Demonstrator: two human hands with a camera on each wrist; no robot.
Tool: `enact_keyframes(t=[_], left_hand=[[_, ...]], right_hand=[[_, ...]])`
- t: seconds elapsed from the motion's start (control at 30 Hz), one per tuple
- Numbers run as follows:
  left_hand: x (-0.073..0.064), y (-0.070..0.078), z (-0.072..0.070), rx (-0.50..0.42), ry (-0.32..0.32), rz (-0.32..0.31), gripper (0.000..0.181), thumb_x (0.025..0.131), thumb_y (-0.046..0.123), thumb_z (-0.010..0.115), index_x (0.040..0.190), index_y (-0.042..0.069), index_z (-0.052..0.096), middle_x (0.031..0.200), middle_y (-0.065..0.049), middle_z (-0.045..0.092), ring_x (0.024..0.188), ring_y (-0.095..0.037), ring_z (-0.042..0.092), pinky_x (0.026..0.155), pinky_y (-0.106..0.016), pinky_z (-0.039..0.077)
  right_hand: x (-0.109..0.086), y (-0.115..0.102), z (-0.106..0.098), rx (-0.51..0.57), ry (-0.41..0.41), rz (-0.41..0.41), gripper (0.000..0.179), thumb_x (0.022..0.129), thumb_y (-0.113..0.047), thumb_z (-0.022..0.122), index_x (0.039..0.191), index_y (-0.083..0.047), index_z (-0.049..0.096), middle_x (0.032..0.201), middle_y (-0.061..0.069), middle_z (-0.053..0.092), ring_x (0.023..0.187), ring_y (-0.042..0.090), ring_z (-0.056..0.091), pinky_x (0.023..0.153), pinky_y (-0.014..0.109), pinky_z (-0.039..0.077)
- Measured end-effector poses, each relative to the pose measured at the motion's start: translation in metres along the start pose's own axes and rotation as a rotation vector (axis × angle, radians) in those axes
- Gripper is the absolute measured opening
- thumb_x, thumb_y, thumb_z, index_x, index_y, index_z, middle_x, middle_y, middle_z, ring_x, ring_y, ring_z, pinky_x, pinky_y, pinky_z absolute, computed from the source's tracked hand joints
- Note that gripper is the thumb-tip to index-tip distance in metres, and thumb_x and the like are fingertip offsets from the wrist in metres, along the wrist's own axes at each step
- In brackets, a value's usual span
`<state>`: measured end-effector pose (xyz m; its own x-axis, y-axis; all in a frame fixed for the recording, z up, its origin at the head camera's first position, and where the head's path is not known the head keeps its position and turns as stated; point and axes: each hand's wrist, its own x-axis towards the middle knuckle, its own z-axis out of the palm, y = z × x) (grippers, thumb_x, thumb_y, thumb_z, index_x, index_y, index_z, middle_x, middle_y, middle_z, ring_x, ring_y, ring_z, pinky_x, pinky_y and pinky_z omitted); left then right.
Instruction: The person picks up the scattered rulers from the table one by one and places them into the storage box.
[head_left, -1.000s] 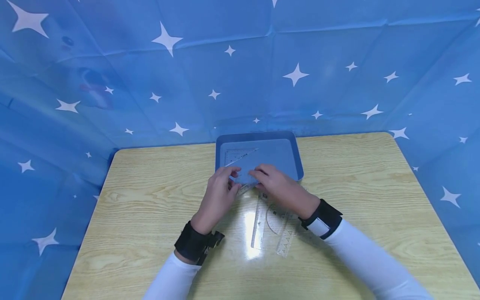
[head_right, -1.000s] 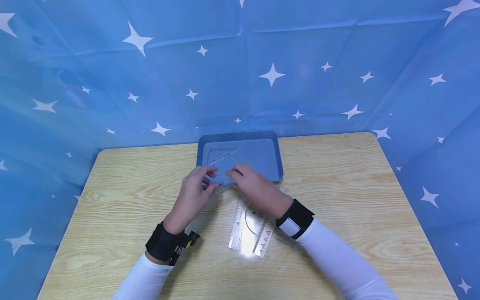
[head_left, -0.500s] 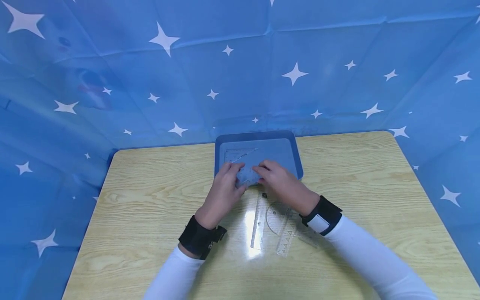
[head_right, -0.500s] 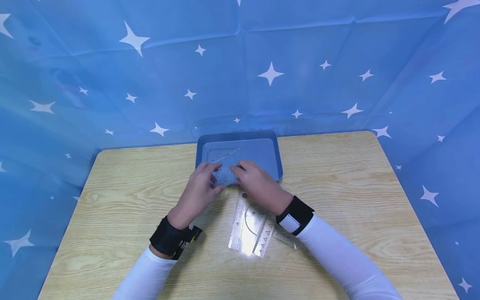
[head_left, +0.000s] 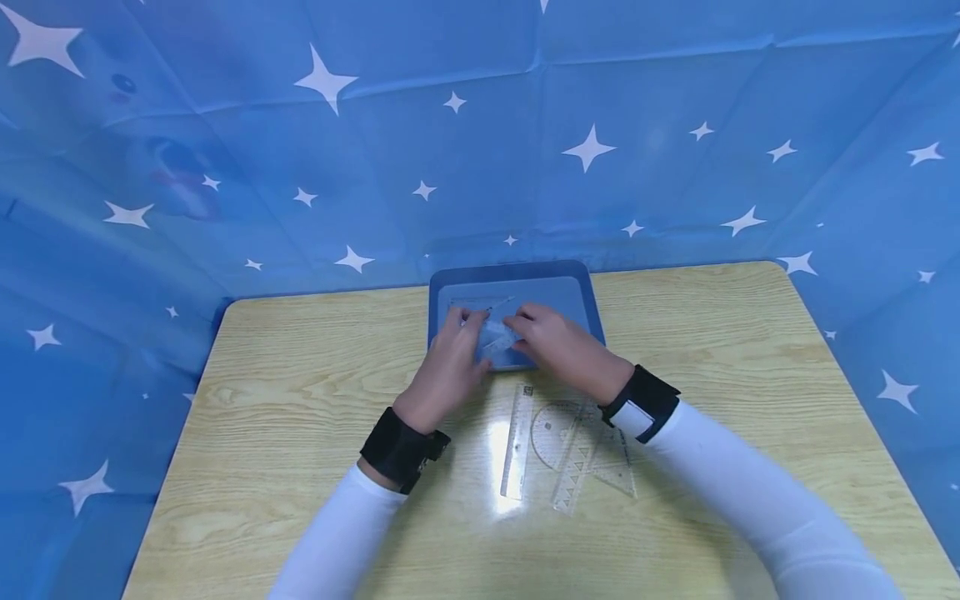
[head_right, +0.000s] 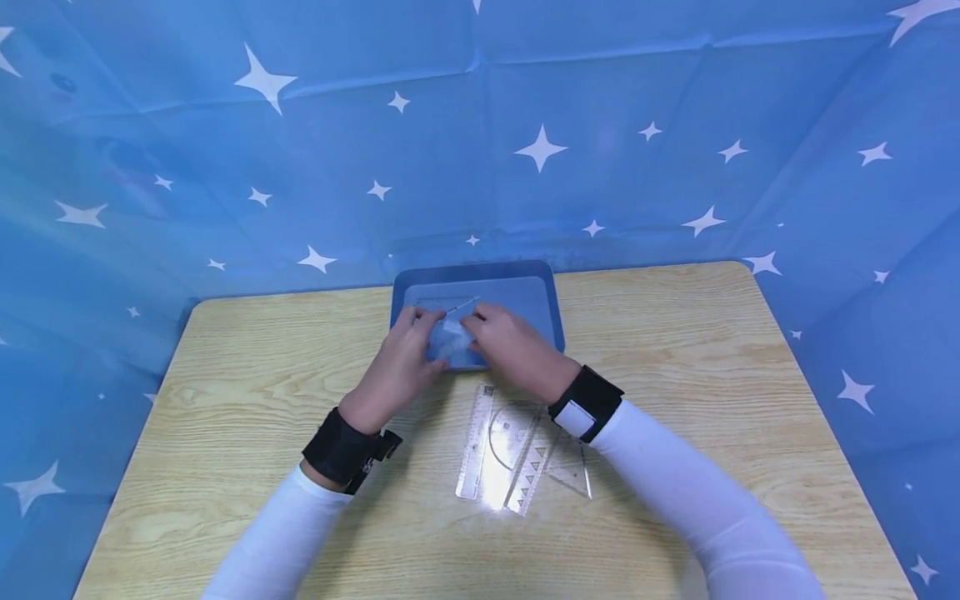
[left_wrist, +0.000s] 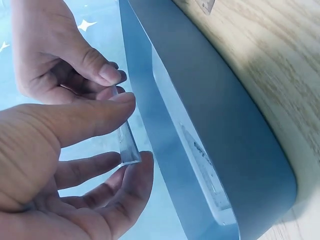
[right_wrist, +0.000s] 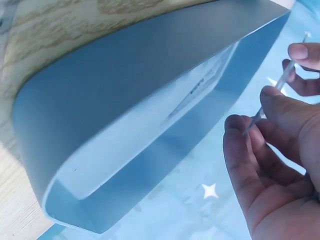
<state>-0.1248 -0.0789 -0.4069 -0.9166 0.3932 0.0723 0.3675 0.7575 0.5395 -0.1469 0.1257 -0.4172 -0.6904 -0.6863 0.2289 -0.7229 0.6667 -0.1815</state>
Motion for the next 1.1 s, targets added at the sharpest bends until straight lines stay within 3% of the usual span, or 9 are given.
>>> enact_keyframes(t=[0.23, 0.63, 0.87, 1.1], left_hand=[[0.018, -0.004, -0.001, -0.007, -0.071, -0.059, 0.061, 0.089, 0.003, 0.079, 0.144, -0.005, 0.053, 0.140, -0.023, 0.045, 0.103, -0.030, 0.060, 0.082, -0.040, 0.055], [0.045, -0.014, -0.002, -0.012, -0.231, -0.159, 0.067, 0.093, 0.010, 0.077, 0.150, -0.003, 0.046, 0.144, -0.026, 0.047, 0.122, -0.035, 0.057, 0.093, -0.043, 0.054], [0.057, -0.022, -0.002, 0.041, -0.293, -0.158, 0.068, 0.091, 0.011, 0.079, 0.149, -0.003, 0.047, 0.145, -0.026, 0.049, 0.132, -0.038, 0.052, 0.100, -0.045, 0.052], [0.062, -0.028, -0.002, 0.056, -0.323, -0.165, 0.066, 0.089, 0.011, 0.081, 0.146, -0.002, 0.051, 0.142, -0.024, 0.054, 0.133, -0.038, 0.052, 0.102, -0.046, 0.052]], right_hand=[[0.012, 0.012, 0.003, -0.009, -0.099, 0.034, 0.032, 0.097, -0.014, 0.073, 0.126, -0.002, 0.070, 0.104, 0.010, 0.065, 0.086, 0.016, 0.066, 0.073, 0.026, 0.057], [0.028, 0.027, 0.001, 0.022, -0.199, 0.059, 0.025, 0.096, -0.015, 0.074, 0.118, -0.001, 0.072, 0.105, 0.013, 0.068, 0.090, 0.021, 0.069, 0.076, 0.031, 0.059], [0.038, 0.035, 0.009, 0.061, -0.292, 0.100, 0.027, 0.097, -0.018, 0.074, 0.119, -0.002, 0.071, 0.107, 0.013, 0.070, 0.094, 0.022, 0.069, 0.079, 0.034, 0.058], [0.046, 0.041, 0.012, 0.159, -0.355, 0.105, 0.021, 0.097, -0.013, 0.073, 0.115, -0.003, 0.072, 0.104, 0.012, 0.072, 0.087, 0.020, 0.069, 0.076, 0.035, 0.055]])
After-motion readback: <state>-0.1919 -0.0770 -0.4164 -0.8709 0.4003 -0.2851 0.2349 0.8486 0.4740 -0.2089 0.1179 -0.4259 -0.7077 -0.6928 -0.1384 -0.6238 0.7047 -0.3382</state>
